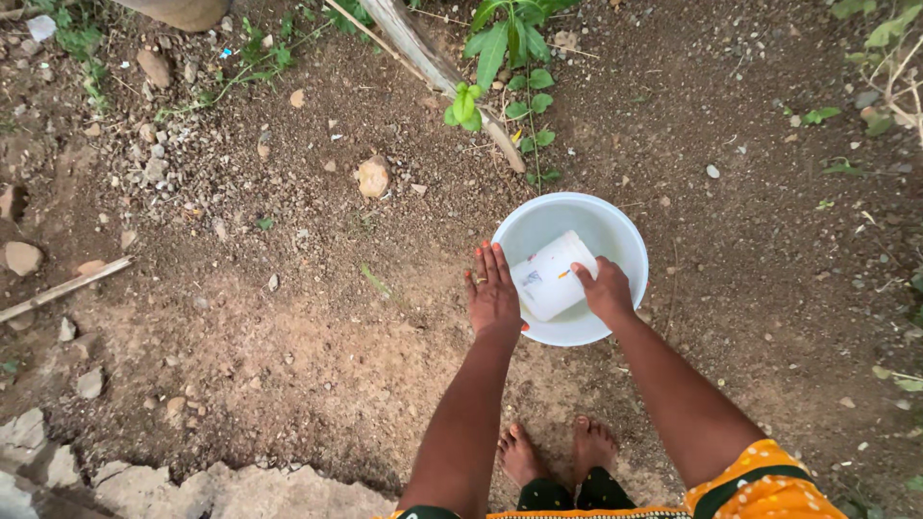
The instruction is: The person fills a white bucket with water from a large blue drum using a mug. They then carry the bucket through the garden and water several plants by pouring water over them with the mug.
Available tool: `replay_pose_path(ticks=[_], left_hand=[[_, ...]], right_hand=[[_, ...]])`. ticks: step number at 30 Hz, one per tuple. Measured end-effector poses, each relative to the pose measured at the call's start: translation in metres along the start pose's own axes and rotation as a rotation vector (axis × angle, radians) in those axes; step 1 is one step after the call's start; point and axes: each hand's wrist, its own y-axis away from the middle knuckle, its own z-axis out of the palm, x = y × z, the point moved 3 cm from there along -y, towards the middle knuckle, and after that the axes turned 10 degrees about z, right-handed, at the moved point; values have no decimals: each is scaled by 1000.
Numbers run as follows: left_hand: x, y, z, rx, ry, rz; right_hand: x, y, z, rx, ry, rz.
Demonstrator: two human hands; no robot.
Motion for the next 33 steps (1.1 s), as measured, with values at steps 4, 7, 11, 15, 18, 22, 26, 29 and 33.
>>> replay_pose_path(ticks=[4,7,11,15,18,22,26,29,33], left_hand=[[1,2,-7,-52,-29,-9],[1,4,-7,-61,-36,-12],[3,5,-10,-35,-56,-8],[4,7,-13,-54,-55,-14],[3,8,-13,-47,-56,-12],[3,9,-11,-38,-55,-4],[2,17,-10,-7,-54,14],[-4,36,0,-108,-92,47],[-14,67,24,-254,45,83]], right_hand=[[0,-1,-5,-30,-8,61],[0,2,-2,2,-26,1],[9,-2,7,30,7,-54],[22,-11,19,-1,47,-49],[27,-16,24,-52,76,13],[32,-15,27,-46,64,-4],[30,-9,25,-37,121,-151],[22,11,19,-104,90,-164],[-2,46,-8,-233,287,-137]])
